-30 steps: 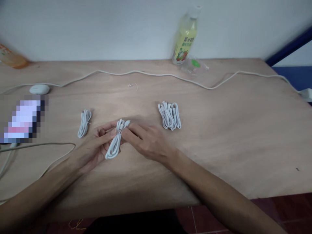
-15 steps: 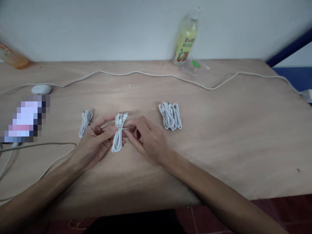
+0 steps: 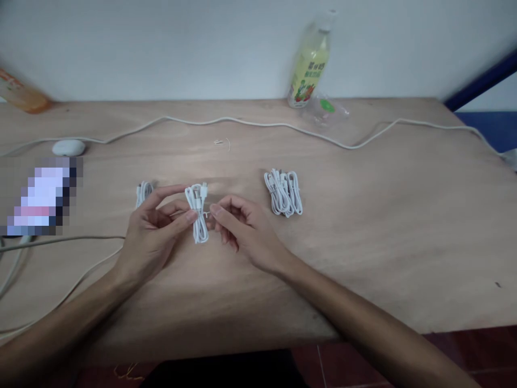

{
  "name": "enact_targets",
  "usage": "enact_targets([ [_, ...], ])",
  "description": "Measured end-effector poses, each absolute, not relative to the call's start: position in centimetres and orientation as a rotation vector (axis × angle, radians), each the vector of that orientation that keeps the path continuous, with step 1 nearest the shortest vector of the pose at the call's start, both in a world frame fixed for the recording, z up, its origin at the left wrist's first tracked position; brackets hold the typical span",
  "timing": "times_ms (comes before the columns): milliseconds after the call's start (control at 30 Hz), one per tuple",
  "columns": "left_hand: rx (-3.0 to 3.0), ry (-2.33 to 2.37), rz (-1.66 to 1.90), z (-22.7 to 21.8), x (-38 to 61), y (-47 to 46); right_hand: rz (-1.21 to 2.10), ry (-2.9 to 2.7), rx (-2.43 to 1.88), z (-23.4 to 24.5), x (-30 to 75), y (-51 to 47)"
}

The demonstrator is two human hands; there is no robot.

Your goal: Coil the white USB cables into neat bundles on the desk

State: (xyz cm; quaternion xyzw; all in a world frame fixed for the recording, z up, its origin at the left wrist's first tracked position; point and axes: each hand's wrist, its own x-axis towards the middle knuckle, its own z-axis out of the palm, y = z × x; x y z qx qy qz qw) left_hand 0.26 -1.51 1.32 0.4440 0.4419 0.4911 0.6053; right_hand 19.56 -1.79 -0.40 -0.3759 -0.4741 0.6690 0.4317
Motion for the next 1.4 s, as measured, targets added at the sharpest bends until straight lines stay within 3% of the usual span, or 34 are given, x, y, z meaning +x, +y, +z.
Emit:
enact_targets([
  [333,1.192,1.047,1.182,1.3,0.1,-1.7,1.747,-1.109,-0.873,-0.4,19.3,-1.5],
  [1400,1.144,1.114,1.054,1.7,0.4,-2.0,1.281,-1.392,-0.967,-0.3,18.9,-2.7],
])
